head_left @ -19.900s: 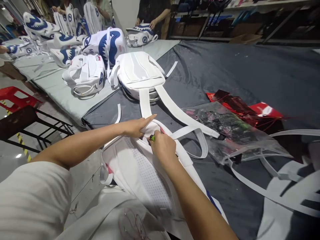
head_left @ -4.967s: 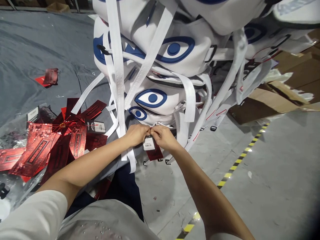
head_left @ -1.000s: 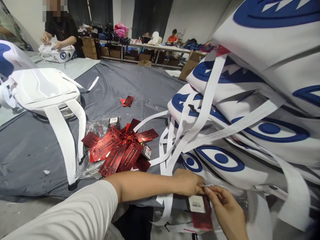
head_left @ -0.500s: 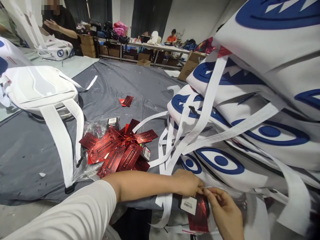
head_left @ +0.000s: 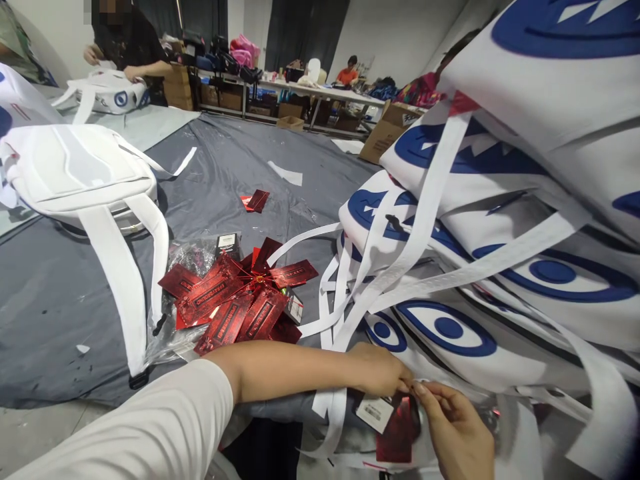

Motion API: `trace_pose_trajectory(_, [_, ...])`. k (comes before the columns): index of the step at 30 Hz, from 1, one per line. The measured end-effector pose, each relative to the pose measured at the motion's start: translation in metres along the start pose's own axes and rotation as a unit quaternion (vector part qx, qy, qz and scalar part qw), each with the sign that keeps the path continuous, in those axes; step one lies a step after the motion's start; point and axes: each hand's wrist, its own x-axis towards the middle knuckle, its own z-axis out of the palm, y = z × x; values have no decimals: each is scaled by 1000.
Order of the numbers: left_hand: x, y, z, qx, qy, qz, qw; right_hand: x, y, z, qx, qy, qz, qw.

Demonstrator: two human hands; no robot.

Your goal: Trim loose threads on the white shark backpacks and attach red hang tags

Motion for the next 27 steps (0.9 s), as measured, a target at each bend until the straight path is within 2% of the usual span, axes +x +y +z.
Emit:
trace_pose_trajectory(4, [0, -1, 0, 11, 21, -9, 1000, -5, -6, 3, 5, 7, 18, 1000])
trace_pose_trajectory(10, [3, -7, -2, 3, -13, 8, 1000, -8, -12, 8, -9, 35, 21, 999])
trace_pose_trajectory(15, [4, -6, 4, 23, 30, 9, 999, -3, -8, 8, -28, 38, 32, 998])
trace_pose_trajectory(20, [3, -9, 2, 0, -10, 20, 1000, -2, 0, 4, -32, 59, 35, 997])
trace_pose_trajectory(25, [-3, -6, 4, 31, 18, 24, 999, 0, 1, 8, -35, 54, 23, 998])
trace_pose_trajectory(27, [-8, -2, -2, 35, 26, 38, 998, 0, -2, 8, -36, 47, 19, 998])
